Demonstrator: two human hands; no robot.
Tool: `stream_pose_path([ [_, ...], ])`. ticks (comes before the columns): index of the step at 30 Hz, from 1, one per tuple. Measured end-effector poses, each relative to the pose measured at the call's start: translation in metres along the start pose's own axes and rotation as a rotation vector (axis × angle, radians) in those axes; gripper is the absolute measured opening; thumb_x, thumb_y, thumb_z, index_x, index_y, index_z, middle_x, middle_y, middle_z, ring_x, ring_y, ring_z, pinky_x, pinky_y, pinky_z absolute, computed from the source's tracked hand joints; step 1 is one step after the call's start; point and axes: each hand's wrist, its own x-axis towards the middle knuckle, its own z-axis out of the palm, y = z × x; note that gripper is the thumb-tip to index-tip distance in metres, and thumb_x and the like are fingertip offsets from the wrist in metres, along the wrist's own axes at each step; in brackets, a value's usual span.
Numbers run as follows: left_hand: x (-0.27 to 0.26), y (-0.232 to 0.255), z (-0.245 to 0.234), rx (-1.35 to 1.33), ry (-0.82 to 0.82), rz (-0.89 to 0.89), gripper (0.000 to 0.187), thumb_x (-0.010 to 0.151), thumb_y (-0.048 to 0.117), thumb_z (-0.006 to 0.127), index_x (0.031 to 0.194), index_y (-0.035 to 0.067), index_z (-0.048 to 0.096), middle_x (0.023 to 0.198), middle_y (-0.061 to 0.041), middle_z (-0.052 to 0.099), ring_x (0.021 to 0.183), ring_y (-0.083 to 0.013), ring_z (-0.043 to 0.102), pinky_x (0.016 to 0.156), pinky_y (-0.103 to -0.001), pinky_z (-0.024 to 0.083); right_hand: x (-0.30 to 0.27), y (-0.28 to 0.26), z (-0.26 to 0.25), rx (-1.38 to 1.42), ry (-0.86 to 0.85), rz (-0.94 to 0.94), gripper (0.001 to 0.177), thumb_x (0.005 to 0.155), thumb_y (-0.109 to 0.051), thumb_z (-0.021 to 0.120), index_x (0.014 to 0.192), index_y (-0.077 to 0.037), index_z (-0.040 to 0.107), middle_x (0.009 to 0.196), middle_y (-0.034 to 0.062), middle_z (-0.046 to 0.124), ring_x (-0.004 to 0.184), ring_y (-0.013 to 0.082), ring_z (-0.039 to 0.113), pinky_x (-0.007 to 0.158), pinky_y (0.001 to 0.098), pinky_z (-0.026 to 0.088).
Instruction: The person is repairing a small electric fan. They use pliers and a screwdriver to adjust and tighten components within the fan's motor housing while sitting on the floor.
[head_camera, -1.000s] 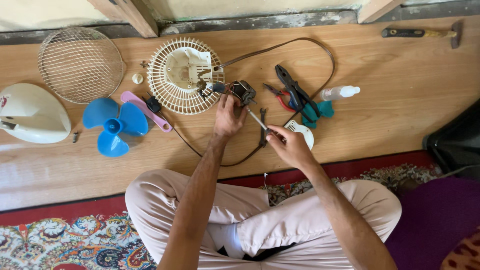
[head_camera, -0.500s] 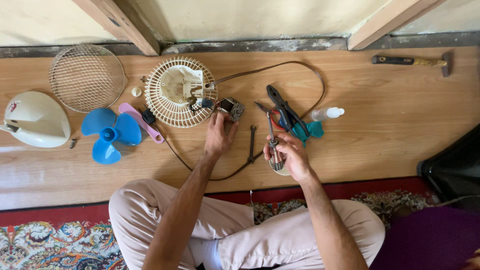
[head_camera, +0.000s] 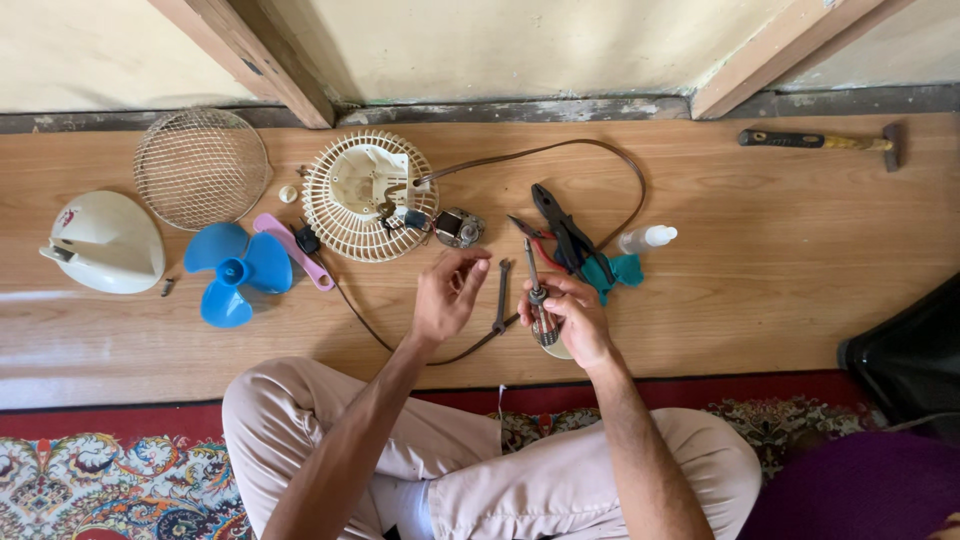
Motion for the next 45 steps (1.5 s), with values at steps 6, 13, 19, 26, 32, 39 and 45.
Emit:
stream_pose_path([
  [6, 0.002, 0.106, -0.031, -0.257, 0.043, 0.267, 0.027, 0.104, 0.027, 0.069, 0.124, 0.008, 0.073, 0.096, -0.008, 0.072, 0.074, -0.0146, 0.062, 0.065, -0.033, 0.054, -0.002, -0.004, 0.007, -0.037, -0.037, 0.010, 0.034, 0.091, -0.007, 0.052, 0.118, 0.009, 0.065, 0.089, 0.0198, 0.071, 0.075, 0.0235, 0.066, 0.069, 0.0330, 0.054],
  [13, 0.036, 0.095, -0.037, -0.145, -0.010, 0.109, 0.019, 0.098, 0.029, 0.071, 0.095, 0.013, 0.080, 0.084, -0.003, 0.079, 0.071, -0.0121, 0.074, 0.059, -0.034, 0.062, -0.001, -0.015, 0.004, -0.116, -0.003, 0.070, 0.034, 0.092, -0.004, 0.053, 0.120, 0.009, 0.065, 0.085, 0.0171, 0.071, 0.073, 0.0210, 0.066, 0.067, 0.0319, 0.054],
  [19, 0.090, 0.056, -0.049, 0.412, -0.239, 0.174, 0.013, 0.099, 0.021, 0.071, 0.105, 0.011, 0.077, 0.100, -0.006, 0.076, 0.088, -0.0176, 0.072, 0.078, -0.039, 0.063, 0.001, -0.029, 0.010, -0.286, 0.218, 0.259, 0.045, 0.095, -0.006, 0.055, 0.139, 0.002, 0.058, 0.094, 0.0127, 0.071, 0.073, 0.0165, 0.068, 0.067, 0.0291, 0.057],
  [26, 0.126, 0.026, -0.034, 1.307, -0.515, 0.527, 0.060, 0.064, 0.026, 0.092, 0.117, 0.011, 0.070, 0.126, -0.009, 0.067, 0.125, -0.0243, 0.054, 0.110, -0.044, 0.040, 0.004, -0.036, 0.021, -0.037, 0.286, 0.322, 0.050, 0.097, -0.018, 0.055, 0.143, -0.005, 0.043, 0.101, 0.0118, 0.071, 0.054, 0.0189, 0.065, 0.041, 0.0314, 0.051],
  [32, 0.131, 0.023, -0.016, 1.561, -0.770, 0.352, 0.078, 0.065, 0.061, 0.090, 0.121, 0.010, 0.071, 0.122, -0.003, 0.069, 0.124, -0.0215, 0.054, 0.114, -0.043, 0.034, 0.008, -0.013, 0.002, -0.121, 0.322, 0.323, 0.046, 0.096, -0.012, 0.062, 0.137, 0.004, 0.049, 0.104, 0.0183, 0.072, 0.053, 0.0167, 0.059, 0.040, 0.0290, 0.045],
  [39, 0.128, -0.009, -0.009, 1.450, -0.800, 0.359, 0.090, 0.067, 0.052, 0.094, 0.135, 0.005, 0.059, 0.120, -0.011, 0.072, 0.114, -0.0254, 0.061, 0.107, -0.040, 0.043, 0.010, -0.018, 0.016, -0.142, 0.331, 0.349, 0.045, 0.096, -0.018, 0.062, 0.137, -0.003, 0.052, 0.108, 0.0105, 0.072, 0.054, 0.0127, 0.061, 0.041, 0.0253, 0.045],
  [45, 0.122, -0.012, -0.016, 1.123, -0.726, 0.372, 0.082, 0.067, 0.032, 0.094, 0.133, 0.003, 0.056, 0.128, -0.019, 0.062, 0.118, -0.0337, 0.057, 0.107, -0.046, 0.045, 0.010, -0.018, 0.028, -0.299, 0.325, 0.371, 0.038, 0.099, -0.022, 0.062, 0.131, -0.002, 0.055, 0.104, 0.0112, 0.073, 0.049, 0.0116, 0.056, 0.036, 0.0247, 0.038],
])
